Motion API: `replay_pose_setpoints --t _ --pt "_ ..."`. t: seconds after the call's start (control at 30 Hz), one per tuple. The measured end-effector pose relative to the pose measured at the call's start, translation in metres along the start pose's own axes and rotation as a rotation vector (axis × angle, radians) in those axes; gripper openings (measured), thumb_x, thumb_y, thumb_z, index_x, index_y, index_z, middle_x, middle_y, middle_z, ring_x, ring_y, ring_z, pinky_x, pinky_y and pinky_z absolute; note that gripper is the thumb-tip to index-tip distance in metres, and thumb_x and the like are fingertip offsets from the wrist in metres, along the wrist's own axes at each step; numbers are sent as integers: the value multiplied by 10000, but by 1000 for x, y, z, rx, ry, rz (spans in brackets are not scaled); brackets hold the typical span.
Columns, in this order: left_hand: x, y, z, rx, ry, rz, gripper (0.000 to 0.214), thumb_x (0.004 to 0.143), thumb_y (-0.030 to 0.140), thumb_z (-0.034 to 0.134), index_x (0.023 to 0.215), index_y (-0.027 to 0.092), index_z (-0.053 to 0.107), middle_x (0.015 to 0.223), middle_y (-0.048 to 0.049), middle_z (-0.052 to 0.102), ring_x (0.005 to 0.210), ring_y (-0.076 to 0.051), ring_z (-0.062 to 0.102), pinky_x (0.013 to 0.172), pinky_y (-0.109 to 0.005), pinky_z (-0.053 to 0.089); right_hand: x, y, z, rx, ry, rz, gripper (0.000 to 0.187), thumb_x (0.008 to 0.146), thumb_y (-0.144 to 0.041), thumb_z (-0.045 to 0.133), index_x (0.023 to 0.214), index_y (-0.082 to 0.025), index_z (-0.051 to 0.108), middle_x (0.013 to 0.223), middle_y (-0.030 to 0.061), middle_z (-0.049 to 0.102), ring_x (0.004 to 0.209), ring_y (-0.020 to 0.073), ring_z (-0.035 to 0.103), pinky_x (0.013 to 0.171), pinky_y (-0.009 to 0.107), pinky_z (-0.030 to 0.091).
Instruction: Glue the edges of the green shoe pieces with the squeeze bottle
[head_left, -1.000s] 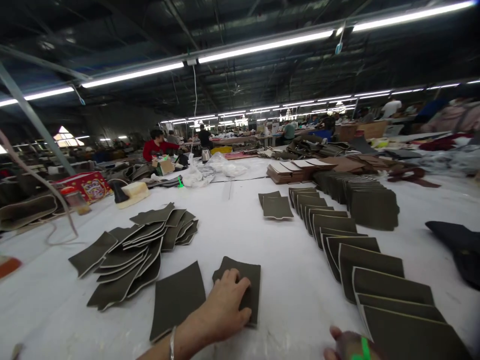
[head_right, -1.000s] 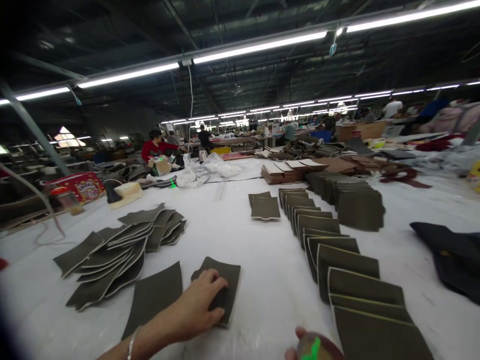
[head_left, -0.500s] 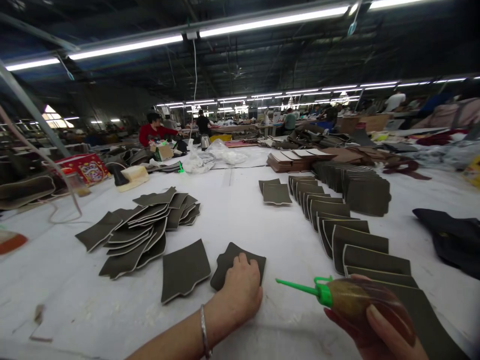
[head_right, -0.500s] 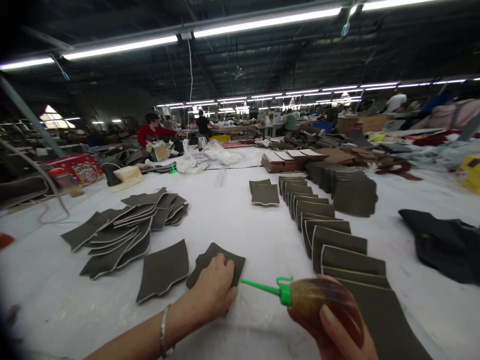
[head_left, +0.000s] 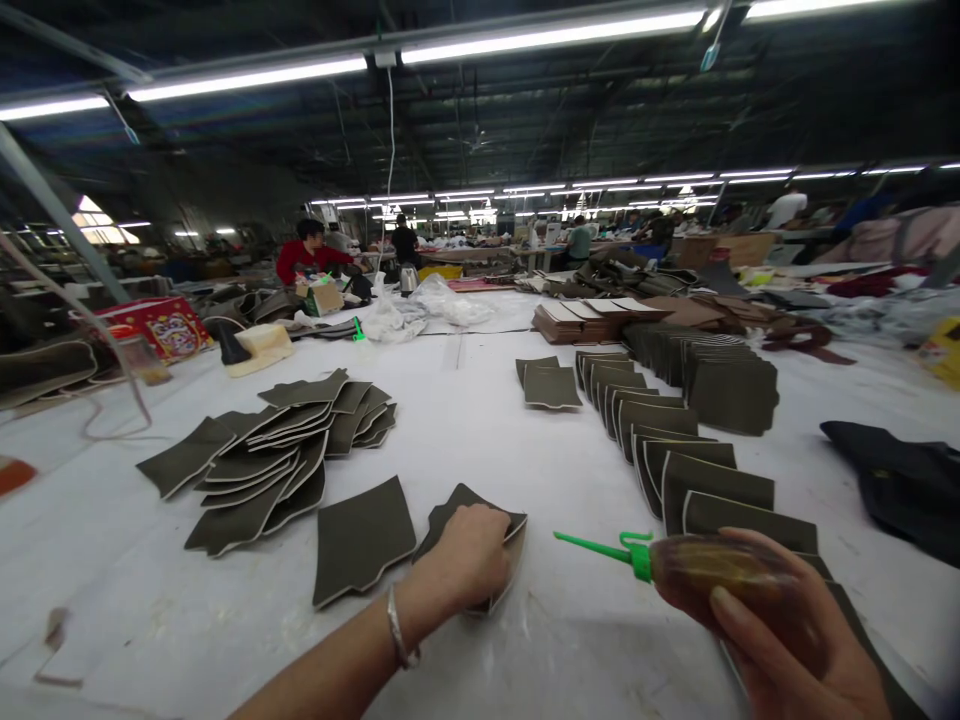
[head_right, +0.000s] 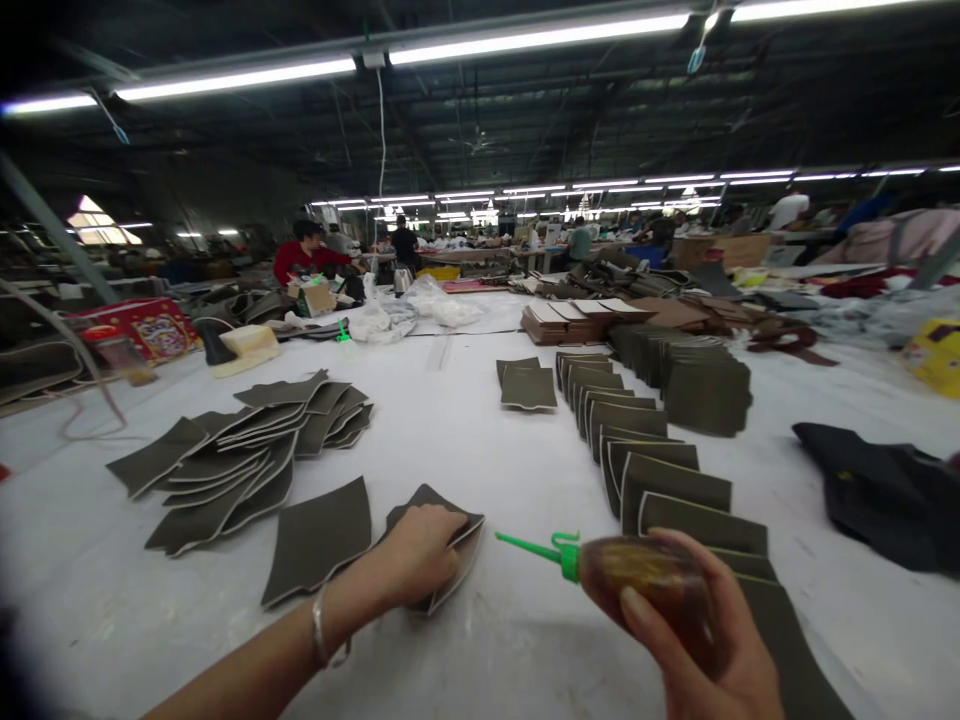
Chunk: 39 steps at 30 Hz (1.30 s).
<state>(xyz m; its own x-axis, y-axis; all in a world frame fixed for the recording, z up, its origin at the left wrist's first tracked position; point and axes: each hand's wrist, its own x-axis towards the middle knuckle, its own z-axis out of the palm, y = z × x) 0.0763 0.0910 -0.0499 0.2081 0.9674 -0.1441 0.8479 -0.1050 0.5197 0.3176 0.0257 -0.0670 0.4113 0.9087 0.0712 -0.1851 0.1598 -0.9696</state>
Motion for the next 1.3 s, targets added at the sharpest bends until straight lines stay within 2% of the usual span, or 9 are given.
replay_pose_setpoints --t 0.1,0.2,0.3,0.47,0.6,0.73,0.9,1.13,1.3 --pt "-9 -9 -11 -28 -47 75 355 660 85 566 928 240 740 885 -105 723 904 -329 655 915 -450 461 4 8 -4 -305 -93 -122 729 619 -516 826 1236 -253 541 1069 78 681 896 268 690 750 237 569" --pt "-14 -14 -11 -3 -63 127 472 692 106 520 1083 269 726 941 -98 740 912 -325 667 893 -431 469 3 12 1 -573 -198 -279 653 693 -528 775 1239 -257 542 1110 66 654 915 260 675 764 257 561" --pt "-14 -16 -6 38 -52 162 496 703 109 508 1125 262 718 964 -108 741 913 -332 673 876 -432 483 1 13 13 -659 -266 -366 583 755 -529 731 1232 -263 528 1092 54 653 891 252 676 780 292 547" --pt "-13 -15 -3 151 -61 191 498 745 127 474 1183 227 690 943 -146 732 879 -368 674 821 -478 502 4 13 26 -803 -326 -589 520 773 -513 732 1194 -270 547 1069 40 662 852 236 676 776 295 549" --pt "-15 -16 1 220 -54 197 448 767 160 472 1156 212 688 898 -152 714 847 -367 665 777 -471 506 4 11 31 -829 -389 -678 486 802 -480 717 1206 -281 536 1080 31 656 855 222 672 774 274 542" --pt "-18 -18 5 229 -57 197 400 794 205 465 1132 189 678 890 -162 674 832 -360 641 756 -468 499 2 7 34 -813 -466 -660 425 826 -433 703 1189 -289 536 1082 19 647 889 214 659 783 259 524" --pt "-23 -18 3 144 -90 151 403 856 273 435 1198 222 643 918 -137 622 827 -325 623 766 -439 486 6 9 32 -819 -362 -524 463 815 -504 700 1192 -287 539 1083 12 635 885 212 641 811 282 499" --pt "-27 -18 -1 181 -130 160 443 879 297 400 1289 273 568 960 -108 598 835 -304 635 755 -415 492 10 16 23 -818 -416 -520 460 821 -490 699 1193 -287 521 1076 11 646 878 208 659 781 262 522" --pt "-29 -17 -3 213 -137 177 422 881 284 370 1247 272 582 934 -94 591 814 -298 642 736 -417 502 14 18 24 -803 -340 -493 465 816 -511 696 1188 -295 522 1070 16 634 880 220 648 815 302 513"
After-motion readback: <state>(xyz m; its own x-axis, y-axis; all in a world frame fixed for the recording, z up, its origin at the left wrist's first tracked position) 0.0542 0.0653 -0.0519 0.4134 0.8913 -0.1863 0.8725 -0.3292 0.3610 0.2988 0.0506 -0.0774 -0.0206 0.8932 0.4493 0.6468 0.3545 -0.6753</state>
